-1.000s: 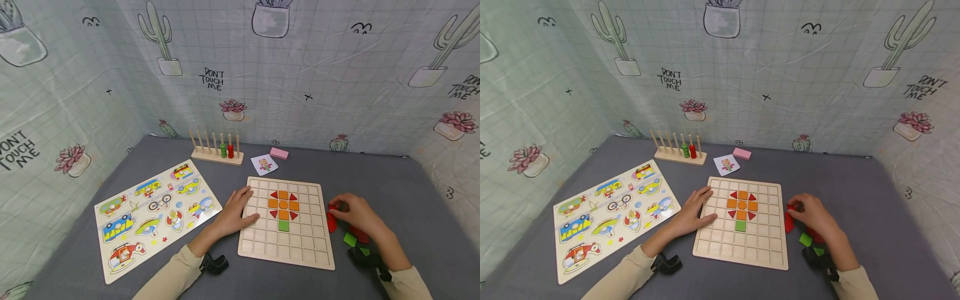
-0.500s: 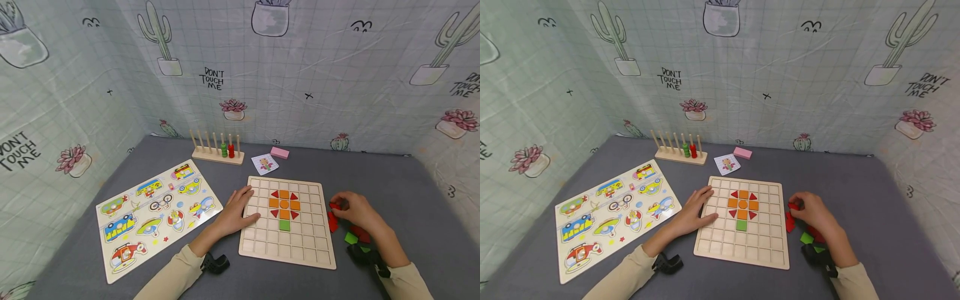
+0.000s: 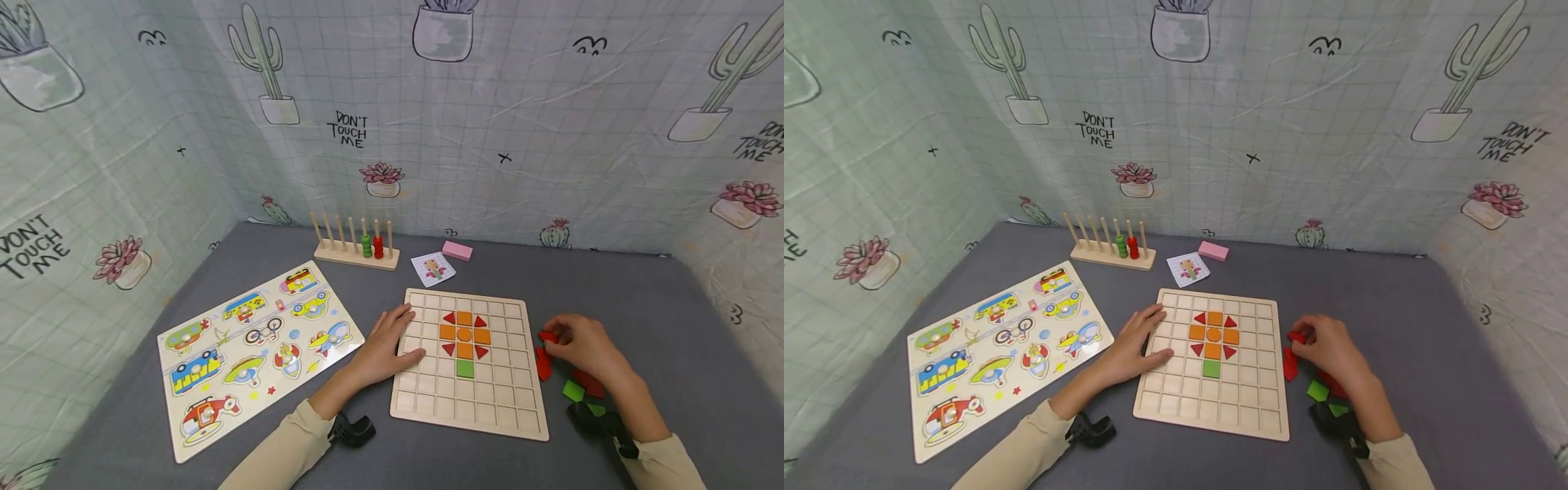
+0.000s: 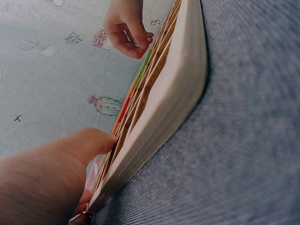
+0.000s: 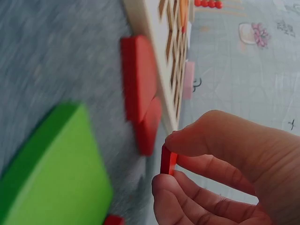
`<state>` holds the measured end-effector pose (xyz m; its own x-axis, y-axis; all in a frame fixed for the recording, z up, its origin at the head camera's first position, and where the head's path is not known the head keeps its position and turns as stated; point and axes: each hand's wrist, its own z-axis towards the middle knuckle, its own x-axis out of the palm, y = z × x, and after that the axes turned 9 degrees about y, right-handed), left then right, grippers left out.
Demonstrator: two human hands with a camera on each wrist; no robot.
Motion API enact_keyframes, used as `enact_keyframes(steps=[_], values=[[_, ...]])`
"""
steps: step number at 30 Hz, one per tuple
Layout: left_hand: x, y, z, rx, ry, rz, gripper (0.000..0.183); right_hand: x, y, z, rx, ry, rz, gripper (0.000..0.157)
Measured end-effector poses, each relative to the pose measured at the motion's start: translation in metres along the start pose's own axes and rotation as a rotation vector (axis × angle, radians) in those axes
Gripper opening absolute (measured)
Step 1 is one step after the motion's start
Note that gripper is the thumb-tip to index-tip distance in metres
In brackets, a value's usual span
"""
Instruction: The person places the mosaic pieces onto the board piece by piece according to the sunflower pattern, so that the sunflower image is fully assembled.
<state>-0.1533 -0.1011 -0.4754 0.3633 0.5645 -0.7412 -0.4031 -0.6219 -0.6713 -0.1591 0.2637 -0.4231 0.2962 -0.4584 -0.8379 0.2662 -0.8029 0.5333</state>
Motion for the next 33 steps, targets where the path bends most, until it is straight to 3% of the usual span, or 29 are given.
enact_keyframes(steps=[11,15,20,33], values=[[-0.001,-0.002,-0.001,-0.007,-0.006,0.011,0.073,0.008,0.029,0.001,-0.082,0.008,0.032,0.021],[-0.001,-0.002,-0.001,-0.008,-0.005,0.012,0.073,0.014,0.041,-0.001,-0.106,0.047,0.06,0.023],[0.0,-0.002,-0.001,-0.006,-0.003,0.003,0.072,0.021,0.052,-0.002,-0.21,0.09,0.068,0.018],[0.0,-0.001,0.0,0.003,-0.003,0.01,0.073,0.04,0.064,0.003,-0.358,0.202,0.077,0.018]])
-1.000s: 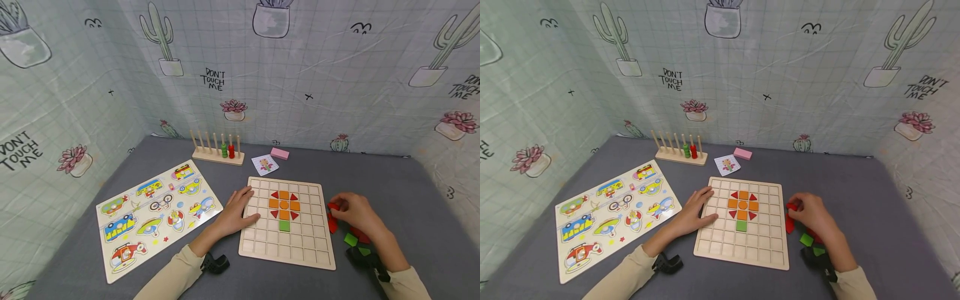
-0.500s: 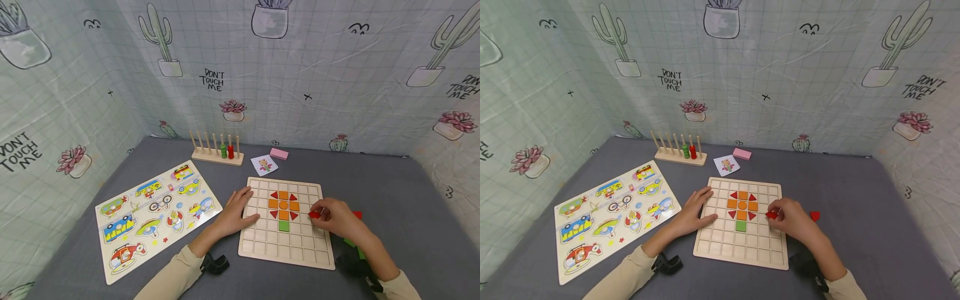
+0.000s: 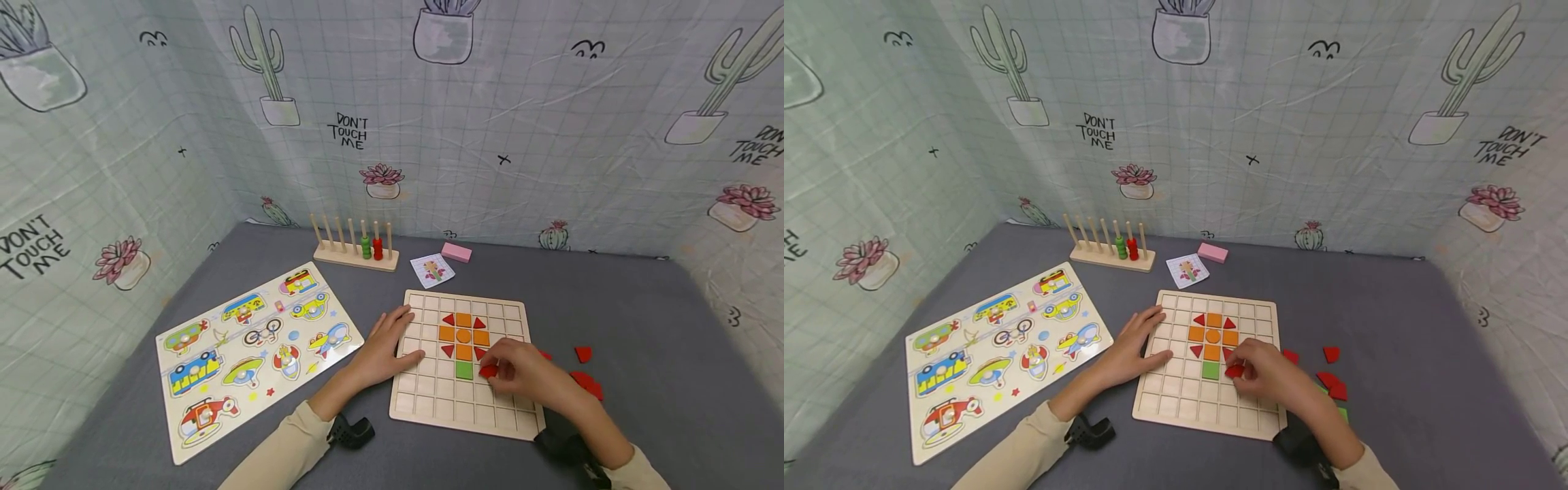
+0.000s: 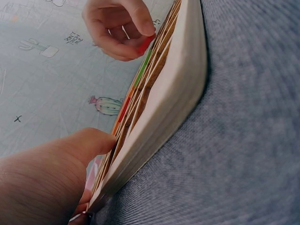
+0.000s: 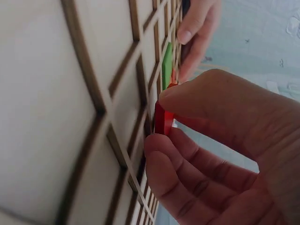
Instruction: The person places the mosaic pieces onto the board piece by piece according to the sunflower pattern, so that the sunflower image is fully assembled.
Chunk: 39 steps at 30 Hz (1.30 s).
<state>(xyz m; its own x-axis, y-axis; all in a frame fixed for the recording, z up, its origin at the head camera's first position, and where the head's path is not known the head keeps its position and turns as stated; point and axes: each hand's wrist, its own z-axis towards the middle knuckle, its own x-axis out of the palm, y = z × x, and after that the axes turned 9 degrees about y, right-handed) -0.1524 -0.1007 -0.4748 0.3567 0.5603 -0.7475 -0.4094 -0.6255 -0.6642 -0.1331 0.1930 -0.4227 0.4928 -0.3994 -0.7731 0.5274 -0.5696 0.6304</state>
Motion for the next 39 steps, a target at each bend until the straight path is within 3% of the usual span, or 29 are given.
enact_keyframes(steps=[8,23,39], values=[[0.0,0.0,0.0,0.002,0.002,-0.001,0.073,0.003,-0.001,0.001,-0.083,0.043,-0.003,0.012],[0.0,-0.001,-0.001,-0.01,0.004,0.002,0.073,-0.005,-0.001,0.0,-0.031,0.139,0.023,0.011],[0.001,0.0,0.0,-0.018,0.0,0.014,0.073,-0.042,-0.024,-0.029,0.012,-0.021,-0.075,0.015]])
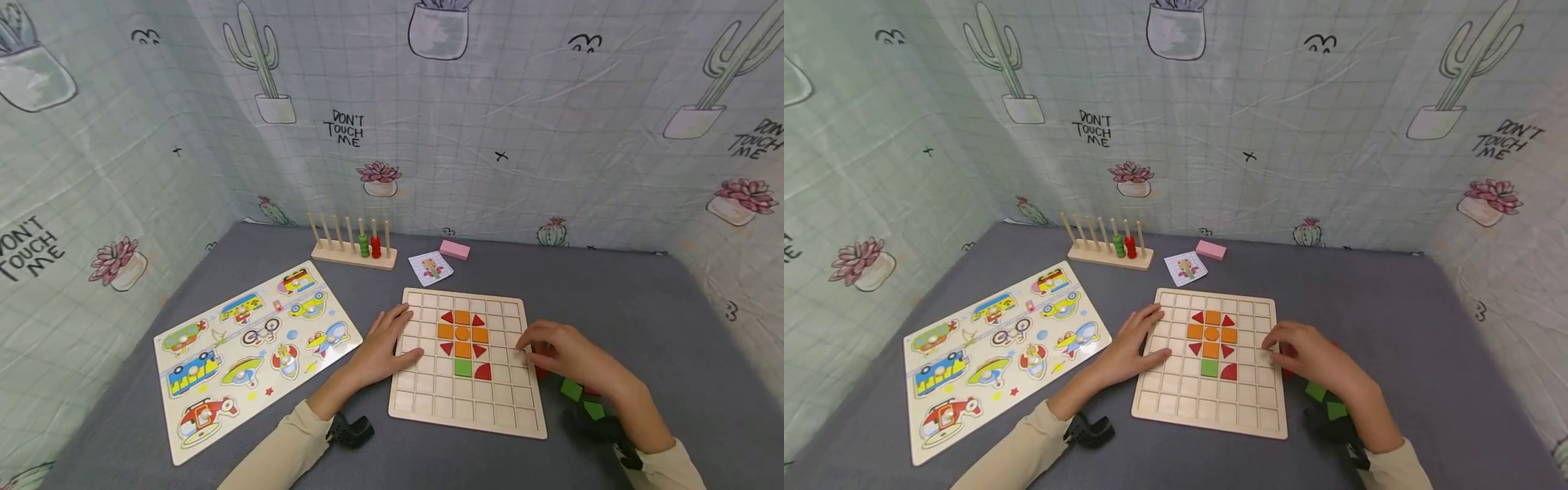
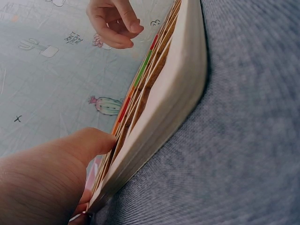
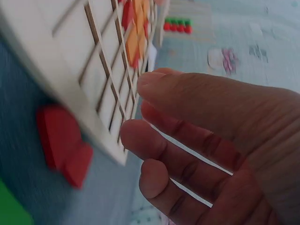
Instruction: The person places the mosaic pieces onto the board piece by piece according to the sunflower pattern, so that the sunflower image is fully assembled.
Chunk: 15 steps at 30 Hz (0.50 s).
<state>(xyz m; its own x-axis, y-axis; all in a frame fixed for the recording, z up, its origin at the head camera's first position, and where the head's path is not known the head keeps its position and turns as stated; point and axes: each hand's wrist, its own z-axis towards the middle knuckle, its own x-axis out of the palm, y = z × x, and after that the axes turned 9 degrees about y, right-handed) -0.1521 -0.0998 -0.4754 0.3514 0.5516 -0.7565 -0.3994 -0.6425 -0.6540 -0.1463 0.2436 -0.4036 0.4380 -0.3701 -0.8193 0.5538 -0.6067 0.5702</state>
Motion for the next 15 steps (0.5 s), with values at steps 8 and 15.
enact_keyframes(steps=[8,15], values=[[-0.001,0.001,0.0,0.001,-0.009,-0.003,0.072,-0.01,-0.017,-0.011,0.024,-0.016,-0.023,0.021],[0.0,0.001,0.0,0.007,-0.008,-0.003,0.071,-0.006,-0.034,-0.014,0.048,0.053,0.017,0.026]])
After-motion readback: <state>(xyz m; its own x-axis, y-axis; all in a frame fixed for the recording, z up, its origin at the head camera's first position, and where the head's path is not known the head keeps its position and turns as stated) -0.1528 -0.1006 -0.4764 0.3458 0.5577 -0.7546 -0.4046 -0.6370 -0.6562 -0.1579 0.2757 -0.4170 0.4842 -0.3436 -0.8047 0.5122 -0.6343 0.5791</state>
